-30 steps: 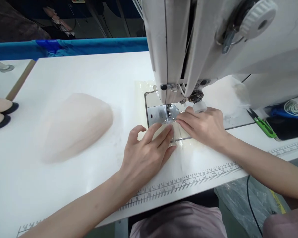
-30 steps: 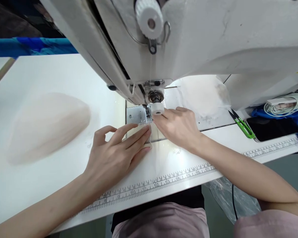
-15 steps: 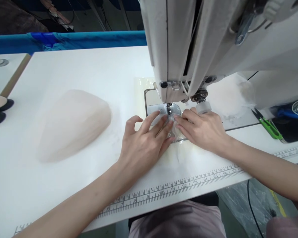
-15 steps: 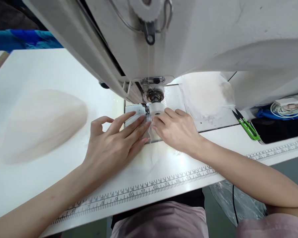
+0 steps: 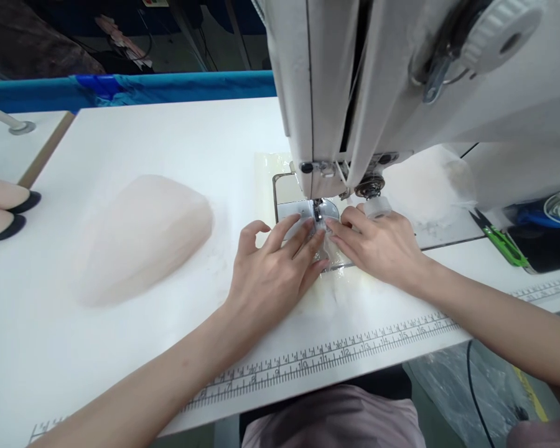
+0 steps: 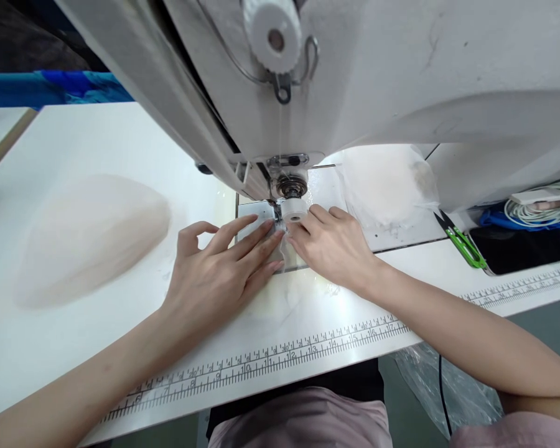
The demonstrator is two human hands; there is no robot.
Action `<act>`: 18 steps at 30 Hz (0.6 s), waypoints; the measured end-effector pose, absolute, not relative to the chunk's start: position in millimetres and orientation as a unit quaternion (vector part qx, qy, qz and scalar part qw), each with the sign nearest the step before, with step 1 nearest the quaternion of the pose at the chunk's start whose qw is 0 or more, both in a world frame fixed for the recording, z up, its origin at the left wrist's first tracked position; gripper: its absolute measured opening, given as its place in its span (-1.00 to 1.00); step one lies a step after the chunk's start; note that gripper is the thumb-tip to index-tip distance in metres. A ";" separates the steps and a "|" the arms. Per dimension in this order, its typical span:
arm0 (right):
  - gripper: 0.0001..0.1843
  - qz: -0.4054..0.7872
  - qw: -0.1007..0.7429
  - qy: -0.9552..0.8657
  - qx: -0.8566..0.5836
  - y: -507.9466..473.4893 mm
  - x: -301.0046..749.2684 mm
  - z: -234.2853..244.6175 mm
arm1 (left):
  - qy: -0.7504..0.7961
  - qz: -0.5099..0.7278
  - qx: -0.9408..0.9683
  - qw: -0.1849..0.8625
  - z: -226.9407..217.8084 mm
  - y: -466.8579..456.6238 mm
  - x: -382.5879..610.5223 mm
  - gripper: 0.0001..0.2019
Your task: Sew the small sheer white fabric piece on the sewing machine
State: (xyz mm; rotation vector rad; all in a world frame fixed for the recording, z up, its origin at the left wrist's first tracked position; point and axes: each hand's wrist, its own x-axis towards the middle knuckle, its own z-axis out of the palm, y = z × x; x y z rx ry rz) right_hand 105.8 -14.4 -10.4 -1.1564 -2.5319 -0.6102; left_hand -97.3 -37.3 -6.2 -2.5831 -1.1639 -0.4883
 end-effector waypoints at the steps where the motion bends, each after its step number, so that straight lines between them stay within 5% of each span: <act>1: -0.72 -0.208 0.144 -0.880 -0.402 -14.3 105.8 -10.5 | -0.401 -0.170 -0.890 0.132 -6.3 -37.1 -97.1 -0.70; 18: -0.72 -0.160 0.141 -0.887 -0.409 -14.3 110.8 0.6 | -0.412 -0.187 -0.888 0.084 -4.5 -33.5 -96.8 -0.71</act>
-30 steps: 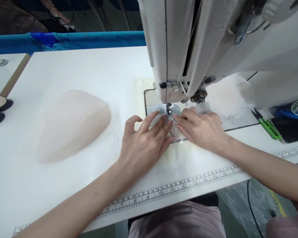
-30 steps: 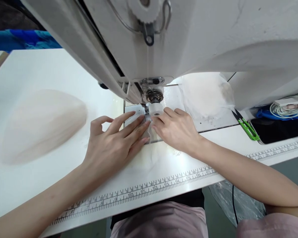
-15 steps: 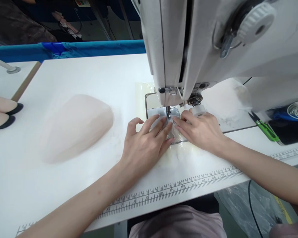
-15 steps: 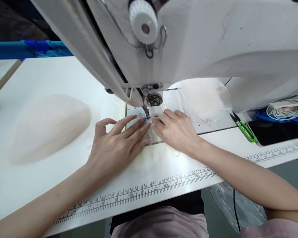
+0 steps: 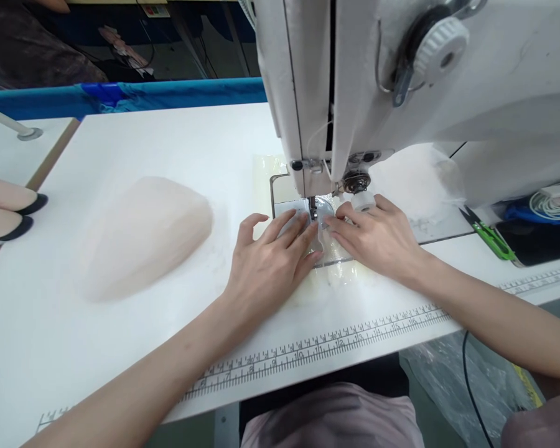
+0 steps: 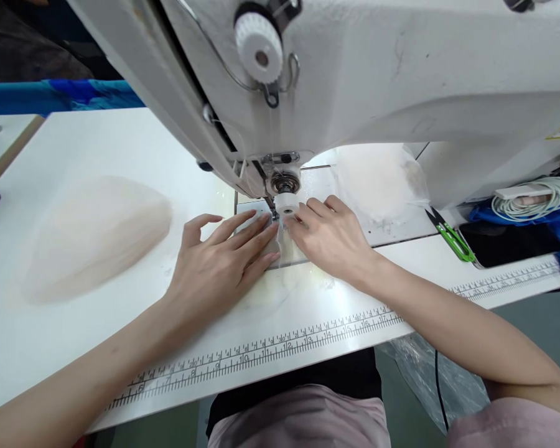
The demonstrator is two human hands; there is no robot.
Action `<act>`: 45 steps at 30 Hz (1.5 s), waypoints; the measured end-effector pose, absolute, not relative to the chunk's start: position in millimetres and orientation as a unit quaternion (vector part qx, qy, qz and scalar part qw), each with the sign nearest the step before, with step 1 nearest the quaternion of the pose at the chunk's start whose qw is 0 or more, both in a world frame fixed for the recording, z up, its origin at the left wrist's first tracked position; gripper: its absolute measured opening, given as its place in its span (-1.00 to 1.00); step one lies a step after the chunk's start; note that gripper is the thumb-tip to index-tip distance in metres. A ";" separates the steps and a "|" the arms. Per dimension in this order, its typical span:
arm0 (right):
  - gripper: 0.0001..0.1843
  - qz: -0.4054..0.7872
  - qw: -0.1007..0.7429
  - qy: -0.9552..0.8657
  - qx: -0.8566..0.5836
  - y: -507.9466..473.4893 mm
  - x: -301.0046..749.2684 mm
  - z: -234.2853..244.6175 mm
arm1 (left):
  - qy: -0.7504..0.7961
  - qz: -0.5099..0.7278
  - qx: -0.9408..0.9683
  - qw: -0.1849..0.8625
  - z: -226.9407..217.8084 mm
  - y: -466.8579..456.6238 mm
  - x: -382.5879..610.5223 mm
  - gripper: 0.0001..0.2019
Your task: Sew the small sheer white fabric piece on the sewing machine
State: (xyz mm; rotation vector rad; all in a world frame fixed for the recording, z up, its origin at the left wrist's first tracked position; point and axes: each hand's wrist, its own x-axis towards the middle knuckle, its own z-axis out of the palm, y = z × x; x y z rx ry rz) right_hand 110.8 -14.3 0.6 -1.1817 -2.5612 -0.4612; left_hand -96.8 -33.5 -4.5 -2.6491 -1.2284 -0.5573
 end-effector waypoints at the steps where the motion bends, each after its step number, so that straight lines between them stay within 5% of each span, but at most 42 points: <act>1: -0.72 -0.133 0.146 -0.894 -0.403 -15.8 113.3 6.2 | -0.407 -0.194 -0.889 0.080 -1.0 -35.4 -97.8 -0.72; 7: -0.89 0.176 0.066 -0.919 -0.347 -22.3 127.2 34.1 | -0.373 -0.099 -0.919 -0.085 30.0 -62.2 -103.5 -0.67; 11: -0.86 0.214 0.094 -0.900 -0.368 -21.6 127.1 32.3 | -0.384 -0.030 -0.923 -0.030 26.6 -66.9 -95.9 -0.86; 15: -0.90 0.257 0.140 -0.868 -0.401 -22.4 124.7 29.4 | -0.429 -0.063 -0.901 -0.015 12.2 -50.4 -89.9 -0.76; 22: -0.78 0.128 0.216 -0.879 -0.405 -21.9 121.6 18.3 | -0.482 -0.154 -0.827 -0.244 24.9 -20.5 -93.2 -0.75; 26: -0.73 0.054 0.307 -0.846 -0.433 -16.0 117.8 10.8 | -0.467 -0.118 -0.832 -0.276 34.0 -3.5 -95.9 -0.69; 34: -0.74 0.071 0.315 -0.838 -0.440 -16.5 115.0 10.6 | -0.420 -0.141 -0.836 -0.325 32.6 3.4 -102.3 -0.59; 37: -0.73 0.070 0.272 -0.868 -0.409 -21.2 117.2 13.4 | -0.363 -0.156 -0.876 -0.278 22.8 -7.3 -106.1 -0.57; 42: -0.75 -0.023 0.201 -0.928 -0.313 -27.7 117.0 13.7 | -0.299 -0.166 -0.939 0.031 2.7 -37.0 -106.9 -0.71; 45: -0.70 -0.042 0.190 -0.937 -0.290 -29.3 115.9 13.2 | -0.285 -0.140 -0.940 0.128 1.2 -51.8 -104.7 -0.69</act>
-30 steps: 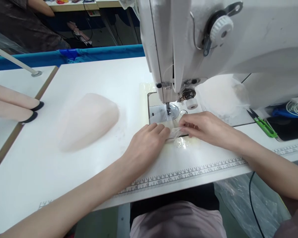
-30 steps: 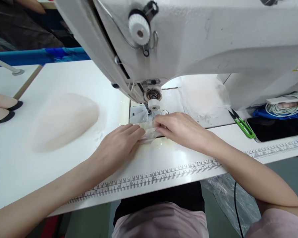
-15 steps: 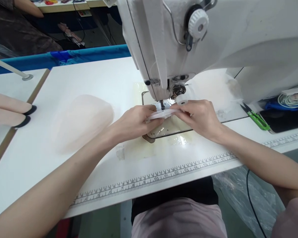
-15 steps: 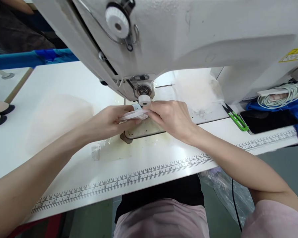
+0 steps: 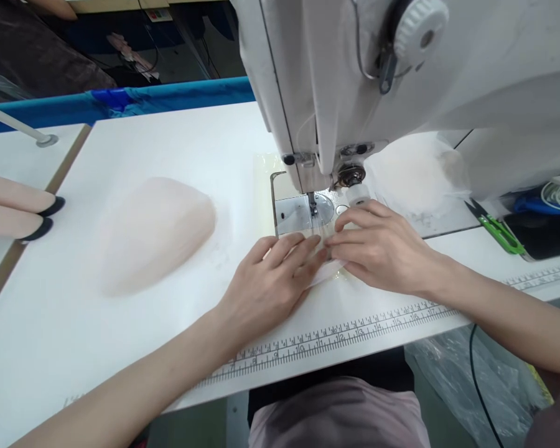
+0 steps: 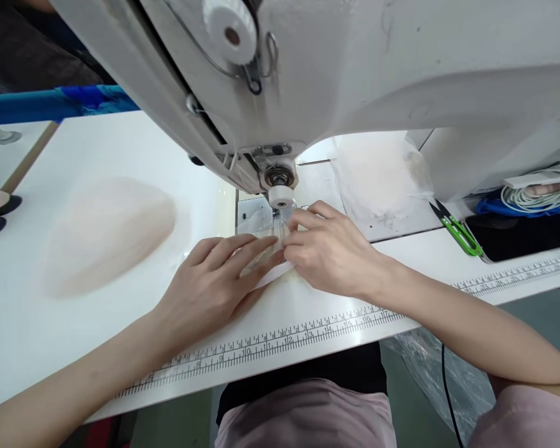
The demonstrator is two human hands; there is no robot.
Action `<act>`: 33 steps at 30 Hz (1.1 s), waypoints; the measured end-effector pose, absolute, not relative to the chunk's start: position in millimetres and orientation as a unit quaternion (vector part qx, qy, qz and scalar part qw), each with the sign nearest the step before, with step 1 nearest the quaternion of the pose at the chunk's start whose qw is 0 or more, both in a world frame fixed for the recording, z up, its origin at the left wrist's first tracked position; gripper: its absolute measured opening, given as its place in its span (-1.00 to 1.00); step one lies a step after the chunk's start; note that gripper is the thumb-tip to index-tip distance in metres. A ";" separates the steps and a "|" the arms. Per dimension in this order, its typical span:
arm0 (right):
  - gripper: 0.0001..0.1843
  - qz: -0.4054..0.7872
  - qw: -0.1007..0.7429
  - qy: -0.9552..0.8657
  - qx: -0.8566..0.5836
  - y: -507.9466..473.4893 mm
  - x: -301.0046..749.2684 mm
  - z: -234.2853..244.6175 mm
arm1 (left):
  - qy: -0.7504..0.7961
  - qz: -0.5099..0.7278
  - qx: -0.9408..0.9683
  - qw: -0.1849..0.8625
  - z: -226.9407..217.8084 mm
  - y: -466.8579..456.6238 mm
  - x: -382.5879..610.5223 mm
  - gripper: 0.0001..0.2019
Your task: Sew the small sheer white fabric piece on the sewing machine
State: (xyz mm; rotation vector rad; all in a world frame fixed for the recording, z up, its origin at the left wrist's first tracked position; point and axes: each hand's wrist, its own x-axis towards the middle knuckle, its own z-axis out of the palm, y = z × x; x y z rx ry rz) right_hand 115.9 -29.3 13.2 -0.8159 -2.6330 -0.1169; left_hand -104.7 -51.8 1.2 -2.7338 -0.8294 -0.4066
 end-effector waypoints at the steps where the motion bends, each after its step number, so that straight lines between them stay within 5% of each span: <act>1: -0.69 -0.040 0.189 -0.938 -0.288 -29.4 115.7 13.4 | -0.287 -0.131 -0.939 0.136 2.0 -54.9 -104.3 -0.67; 11: -0.70 -0.038 0.188 -0.939 -0.286 -29.3 115.8 15.2 | -0.301 -0.133 -0.941 0.073 4.5 -54.2 -107.5 -0.64; 33: -0.79 -0.122 0.265 -0.902 -0.317 0.3 113.2 -12.5 | -0.319 -0.179 -0.923 0.118 -11.3 -10.9 -108.4 -0.66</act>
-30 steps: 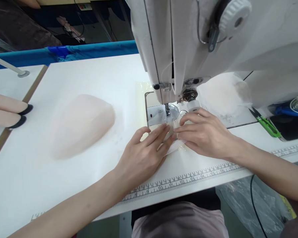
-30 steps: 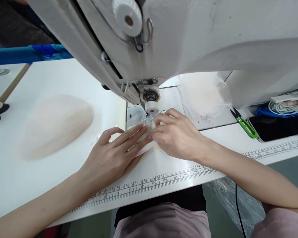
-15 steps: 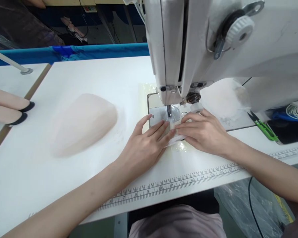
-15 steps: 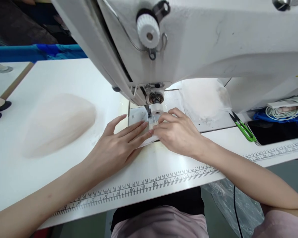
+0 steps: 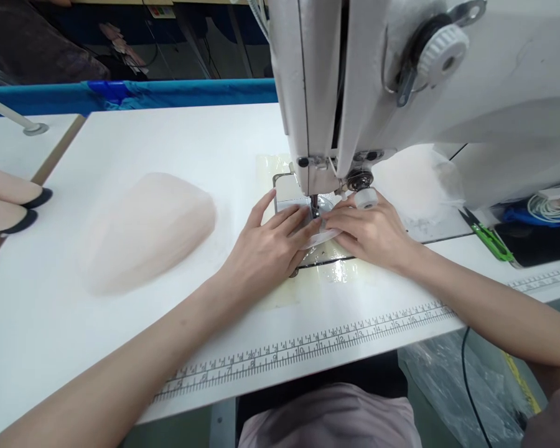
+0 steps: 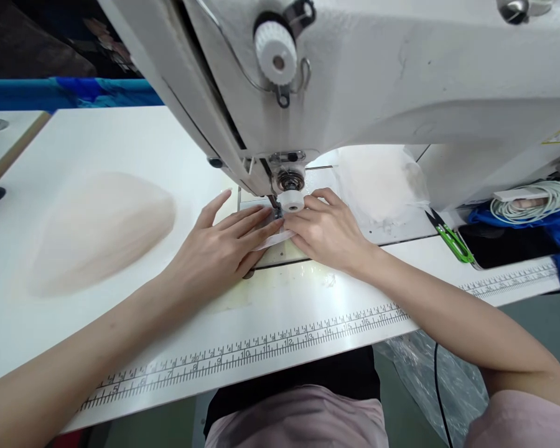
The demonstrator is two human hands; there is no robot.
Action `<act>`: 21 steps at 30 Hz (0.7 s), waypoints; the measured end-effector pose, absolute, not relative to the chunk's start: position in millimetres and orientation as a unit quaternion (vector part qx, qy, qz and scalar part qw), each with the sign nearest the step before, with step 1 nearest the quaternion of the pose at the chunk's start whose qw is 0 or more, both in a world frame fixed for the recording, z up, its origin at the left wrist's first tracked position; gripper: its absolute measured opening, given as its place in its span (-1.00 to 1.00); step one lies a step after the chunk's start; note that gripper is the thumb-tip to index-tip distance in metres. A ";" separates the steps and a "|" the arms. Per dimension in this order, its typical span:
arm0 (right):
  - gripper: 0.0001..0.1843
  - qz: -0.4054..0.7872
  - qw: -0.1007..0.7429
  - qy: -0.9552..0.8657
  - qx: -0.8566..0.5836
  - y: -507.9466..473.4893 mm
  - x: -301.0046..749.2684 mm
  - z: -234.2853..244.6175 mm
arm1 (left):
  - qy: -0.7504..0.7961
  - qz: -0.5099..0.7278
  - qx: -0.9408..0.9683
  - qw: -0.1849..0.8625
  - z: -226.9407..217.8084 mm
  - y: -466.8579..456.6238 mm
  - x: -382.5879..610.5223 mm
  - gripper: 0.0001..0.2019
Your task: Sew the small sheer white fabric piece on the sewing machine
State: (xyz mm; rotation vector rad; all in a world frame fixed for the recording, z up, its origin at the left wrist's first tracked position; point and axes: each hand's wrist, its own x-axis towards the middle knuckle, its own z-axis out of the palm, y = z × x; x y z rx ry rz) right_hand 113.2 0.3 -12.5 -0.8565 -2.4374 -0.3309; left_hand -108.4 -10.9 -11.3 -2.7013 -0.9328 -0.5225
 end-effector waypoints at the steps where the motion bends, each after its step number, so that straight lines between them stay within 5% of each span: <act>1: -0.80 -0.136 0.262 -0.903 -0.313 -0.5 112.7 -12.1 | -0.325 -0.184 -0.921 0.110 -11.6 -11.2 -108.6 -0.67; 21: -0.73 -0.216 0.274 -0.903 -0.250 -11.9 111.9 -9.2 | -0.308 -0.142 -0.932 0.130 -3.6 -38.9 -110.5 -0.67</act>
